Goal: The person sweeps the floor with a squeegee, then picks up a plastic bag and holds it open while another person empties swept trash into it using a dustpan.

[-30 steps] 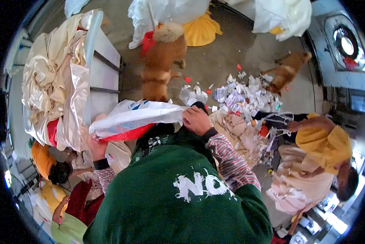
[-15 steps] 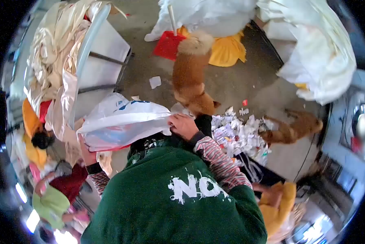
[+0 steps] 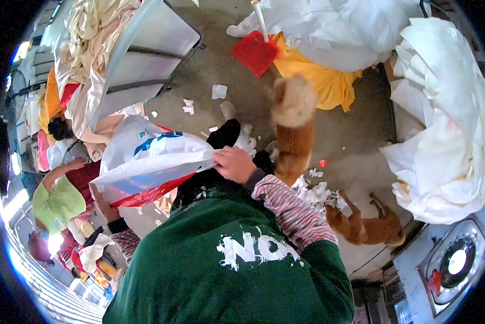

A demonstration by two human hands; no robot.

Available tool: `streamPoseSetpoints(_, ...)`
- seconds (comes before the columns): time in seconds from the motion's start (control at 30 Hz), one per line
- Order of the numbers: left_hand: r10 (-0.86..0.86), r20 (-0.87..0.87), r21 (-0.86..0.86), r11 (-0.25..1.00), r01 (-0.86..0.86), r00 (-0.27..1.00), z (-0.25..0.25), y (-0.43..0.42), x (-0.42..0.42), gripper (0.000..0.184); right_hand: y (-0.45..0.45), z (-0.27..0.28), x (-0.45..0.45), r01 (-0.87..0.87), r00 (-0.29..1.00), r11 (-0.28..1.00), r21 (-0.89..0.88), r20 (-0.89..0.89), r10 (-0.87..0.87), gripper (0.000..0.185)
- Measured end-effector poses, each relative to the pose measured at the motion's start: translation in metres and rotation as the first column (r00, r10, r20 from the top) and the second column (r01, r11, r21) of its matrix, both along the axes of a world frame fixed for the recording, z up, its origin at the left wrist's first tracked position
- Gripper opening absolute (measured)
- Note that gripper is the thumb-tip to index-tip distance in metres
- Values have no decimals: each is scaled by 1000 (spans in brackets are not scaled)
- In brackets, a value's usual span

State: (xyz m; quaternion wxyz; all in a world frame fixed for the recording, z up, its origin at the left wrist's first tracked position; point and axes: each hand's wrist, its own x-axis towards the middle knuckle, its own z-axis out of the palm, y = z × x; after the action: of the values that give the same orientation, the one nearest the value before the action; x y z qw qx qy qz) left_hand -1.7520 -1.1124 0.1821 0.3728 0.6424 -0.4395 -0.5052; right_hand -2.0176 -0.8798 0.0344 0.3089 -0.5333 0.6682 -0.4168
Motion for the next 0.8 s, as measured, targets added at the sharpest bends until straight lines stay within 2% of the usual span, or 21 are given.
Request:
streamPoseSetpoints(0.07,-61,-33,78,995,63,998,-19,-19,5,33,-15,-3,-11,-25,1000,1000,8,-4,25,10)
streamPoseSetpoints(0.13,-90,-121,-49,995,84,989,-47,-42,-10,33,-31,1,-28,-1,999,999,50,-48,4,8)
streamPoseSetpoints(0.17,-133,-203,65,987,148,970,-69,-62,-7,32,-40,2,-42,-19,997,998,55,-73,23,8)
streamPoseSetpoints(0.2,-268,-215,23,960,280,939,-72,-73,-28,29,-49,3,-55,1,992,996,89,-123,10,7)
streamPoseSetpoints(0.27,-331,-78,-78,942,325,940,-110,-96,-28,28,-70,13,-79,22,982,995,101,-190,-3,7)
streamPoseSetpoints(0.33,-242,-121,-34,970,240,963,-111,-110,-67,27,-93,21,-101,51,989,989,139,-147,-30,8)
streamPoseSetpoints(0.4,-138,-140,44,988,145,981,-113,-112,-85,26,-112,22,-121,-13,992,983,185,-122,36,10)
streamPoseSetpoints(0.47,-161,-127,51,984,169,979,-113,-108,-84,29,-125,20,-135,-94,991,970,223,-74,113,12)
streamPoseSetpoints(0.57,-11,-48,87,996,15,999,-129,-81,-69,30,-134,-2,-180,-43,979,912,407,198,-43,24)
streamPoseSetpoints(0.63,77,16,131,988,-78,997,-136,-51,-56,30,-137,-29,-226,65,991,891,450,77,-111,37)
streamPoseSetpoints(0.67,140,32,115,983,-143,990,-130,-40,-62,30,-135,-55,-255,105,982,868,485,86,-166,44)
streamPoseSetpoints(0.73,262,13,-4,965,-262,965,-114,-13,-91,29,-143,-96,-315,144,959,879,454,154,-236,56)
streamPoseSetpoints(0.77,307,0,0,952,-307,952,-108,-1,-98,30,-150,-122,-347,181,968,918,353,103,-230,60)
streamPoseSetpoints(0.8,370,-18,42,928,-369,929,-100,13,-106,32,-163,-137,-375,204,895,849,487,259,-363,64)
